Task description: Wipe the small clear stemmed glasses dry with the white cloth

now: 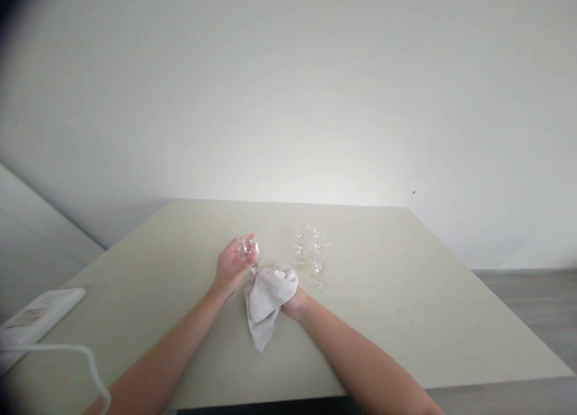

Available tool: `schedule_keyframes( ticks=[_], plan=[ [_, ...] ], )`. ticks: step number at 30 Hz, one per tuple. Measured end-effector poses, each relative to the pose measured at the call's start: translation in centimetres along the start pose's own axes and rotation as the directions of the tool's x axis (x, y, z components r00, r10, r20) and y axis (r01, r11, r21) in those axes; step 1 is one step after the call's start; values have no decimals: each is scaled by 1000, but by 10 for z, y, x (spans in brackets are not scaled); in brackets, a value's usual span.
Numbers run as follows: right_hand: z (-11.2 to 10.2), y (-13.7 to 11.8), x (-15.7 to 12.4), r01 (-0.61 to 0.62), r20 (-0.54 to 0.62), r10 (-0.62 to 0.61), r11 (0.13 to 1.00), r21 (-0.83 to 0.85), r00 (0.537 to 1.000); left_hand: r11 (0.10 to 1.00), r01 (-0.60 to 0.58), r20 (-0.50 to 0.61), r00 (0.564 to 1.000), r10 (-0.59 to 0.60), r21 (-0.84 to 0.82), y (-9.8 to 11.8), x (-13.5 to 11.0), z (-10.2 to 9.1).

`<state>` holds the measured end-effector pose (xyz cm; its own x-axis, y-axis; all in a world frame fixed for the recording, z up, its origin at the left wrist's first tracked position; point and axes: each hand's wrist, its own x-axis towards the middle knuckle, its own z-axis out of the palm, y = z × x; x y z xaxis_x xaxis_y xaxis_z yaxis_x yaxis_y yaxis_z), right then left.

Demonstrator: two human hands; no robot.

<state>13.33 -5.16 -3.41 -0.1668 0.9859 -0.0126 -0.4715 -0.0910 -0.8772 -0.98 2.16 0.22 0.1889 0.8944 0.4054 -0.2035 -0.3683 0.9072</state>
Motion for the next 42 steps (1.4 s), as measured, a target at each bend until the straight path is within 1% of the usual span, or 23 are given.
schedule_keyframes(
  ticks=[2,8,15,21,27,32,36,42],
  plan=[
    [2,-2,-1,-14,-9,14,1000,2,1000,1000,-9,-4,1000,9,0,0,1,0],
    [10,-8,-3,-54,-43,60,991,124,997,1000,-2,-27,1000,2,-1,3,2,0],
    [11,-11,-4,-65,-26,71,982,175,997,1000,-9,1,1000,9,8,4,1,1],
    [10,-9,-4,-94,12,93,977,192,996,999,-21,-2,1000,21,25,2,2,-1],
    [8,-5,-2,-61,13,60,980,189,998,1000,-22,21,1000,21,17,0,2,0],
    [7,-6,-3,-74,5,75,980,184,997,1000,-16,26,1000,16,16,1,0,0],
    [4,-2,-2,-73,32,68,980,186,997,1000,1,30,1000,-1,13,2,-1,1],
    [2,3,-1,-33,31,30,994,104,999,999,14,53,998,-16,36,1,-1,2]
  ],
)
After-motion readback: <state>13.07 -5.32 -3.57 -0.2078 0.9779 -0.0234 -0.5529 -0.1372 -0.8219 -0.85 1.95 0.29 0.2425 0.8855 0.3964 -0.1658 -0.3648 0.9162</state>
